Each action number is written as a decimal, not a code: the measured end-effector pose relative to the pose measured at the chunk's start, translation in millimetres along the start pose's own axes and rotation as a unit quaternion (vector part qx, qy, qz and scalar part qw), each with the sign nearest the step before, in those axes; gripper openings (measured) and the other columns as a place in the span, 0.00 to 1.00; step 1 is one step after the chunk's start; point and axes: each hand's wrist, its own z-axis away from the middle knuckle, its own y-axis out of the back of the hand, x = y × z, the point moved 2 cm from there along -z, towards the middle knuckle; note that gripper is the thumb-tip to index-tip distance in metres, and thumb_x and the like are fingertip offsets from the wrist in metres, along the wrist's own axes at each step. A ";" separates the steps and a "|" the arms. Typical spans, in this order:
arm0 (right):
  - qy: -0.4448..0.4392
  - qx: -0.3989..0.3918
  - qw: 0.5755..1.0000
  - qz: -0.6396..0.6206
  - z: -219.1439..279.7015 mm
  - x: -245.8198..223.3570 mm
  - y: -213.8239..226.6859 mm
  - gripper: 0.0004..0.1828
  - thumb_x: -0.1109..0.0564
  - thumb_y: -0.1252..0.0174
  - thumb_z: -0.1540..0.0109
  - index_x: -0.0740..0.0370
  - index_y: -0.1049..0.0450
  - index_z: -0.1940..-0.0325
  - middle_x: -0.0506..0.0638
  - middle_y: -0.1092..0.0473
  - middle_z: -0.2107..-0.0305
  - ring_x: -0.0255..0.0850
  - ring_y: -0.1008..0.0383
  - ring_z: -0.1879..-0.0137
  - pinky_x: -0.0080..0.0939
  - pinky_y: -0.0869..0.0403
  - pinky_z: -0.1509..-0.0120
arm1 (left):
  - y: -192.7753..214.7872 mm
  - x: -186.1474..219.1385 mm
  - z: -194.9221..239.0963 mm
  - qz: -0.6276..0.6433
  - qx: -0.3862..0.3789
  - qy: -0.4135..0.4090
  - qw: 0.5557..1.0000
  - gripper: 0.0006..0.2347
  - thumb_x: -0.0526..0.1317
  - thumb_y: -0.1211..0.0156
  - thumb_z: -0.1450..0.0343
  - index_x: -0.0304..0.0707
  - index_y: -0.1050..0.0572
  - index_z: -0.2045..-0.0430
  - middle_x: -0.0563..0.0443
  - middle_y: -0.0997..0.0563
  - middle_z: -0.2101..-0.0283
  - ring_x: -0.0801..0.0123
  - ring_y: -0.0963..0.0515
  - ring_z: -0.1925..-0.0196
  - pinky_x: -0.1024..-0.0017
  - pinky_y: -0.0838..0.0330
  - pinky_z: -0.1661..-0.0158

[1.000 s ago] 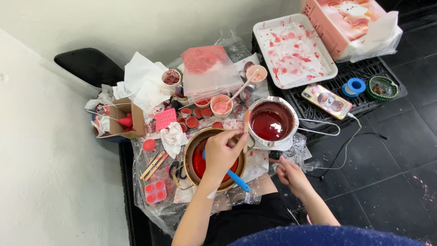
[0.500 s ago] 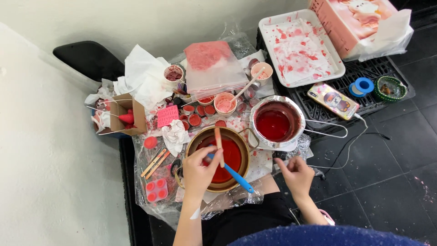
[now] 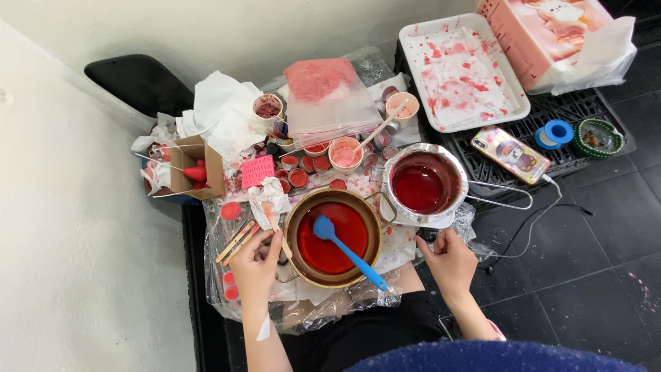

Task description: The person dips a red wax ball on a stick into a pot of melted red wax, then stirs the wax with a blue spoon and works red wax in a metal bowl by hand. They handle a silicone mold, wooden sticks, and finished red wax pieces in a box on the work table.

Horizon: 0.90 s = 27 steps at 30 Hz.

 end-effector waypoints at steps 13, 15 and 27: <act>0.005 -0.051 0.998 0.040 -13.0 -3.1 13.5 0.30 0.45 0.24 0.49 0.61 0.41 0.76 0.49 0.41 0.86 0.41 0.41 0.80 0.43 0.38 0.74 | 0.5 32.3 2.2 -0.057 -0.009 -0.024 0.998 0.07 0.35 0.29 0.33 0.28 0.17 0.68 0.55 0.22 0.80 0.84 0.34 0.82 0.79 0.40 0.79; 0.027 -0.074 0.994 0.077 -13.2 -7.4 17.3 0.30 0.44 0.24 0.49 0.61 0.39 0.76 0.49 0.39 0.86 0.41 0.39 0.81 0.43 0.37 0.74 | 1.0 32.1 3.1 -0.085 -0.014 -0.015 0.996 0.07 0.36 0.29 0.33 0.29 0.17 0.69 0.53 0.23 0.81 0.82 0.34 0.83 0.78 0.40 0.79; 0.273 -0.026 0.944 0.181 -130.1 -4.5 118.2 0.24 0.44 0.38 0.39 0.59 0.23 0.45 0.59 0.27 0.48 0.54 0.28 0.43 0.53 0.30 0.40 | 67.9 -35.4 27.6 -0.063 0.081 0.052 0.993 0.09 0.37 0.37 0.27 0.30 0.20 0.59 0.55 0.23 0.78 0.81 0.26 0.77 0.79 0.33 0.74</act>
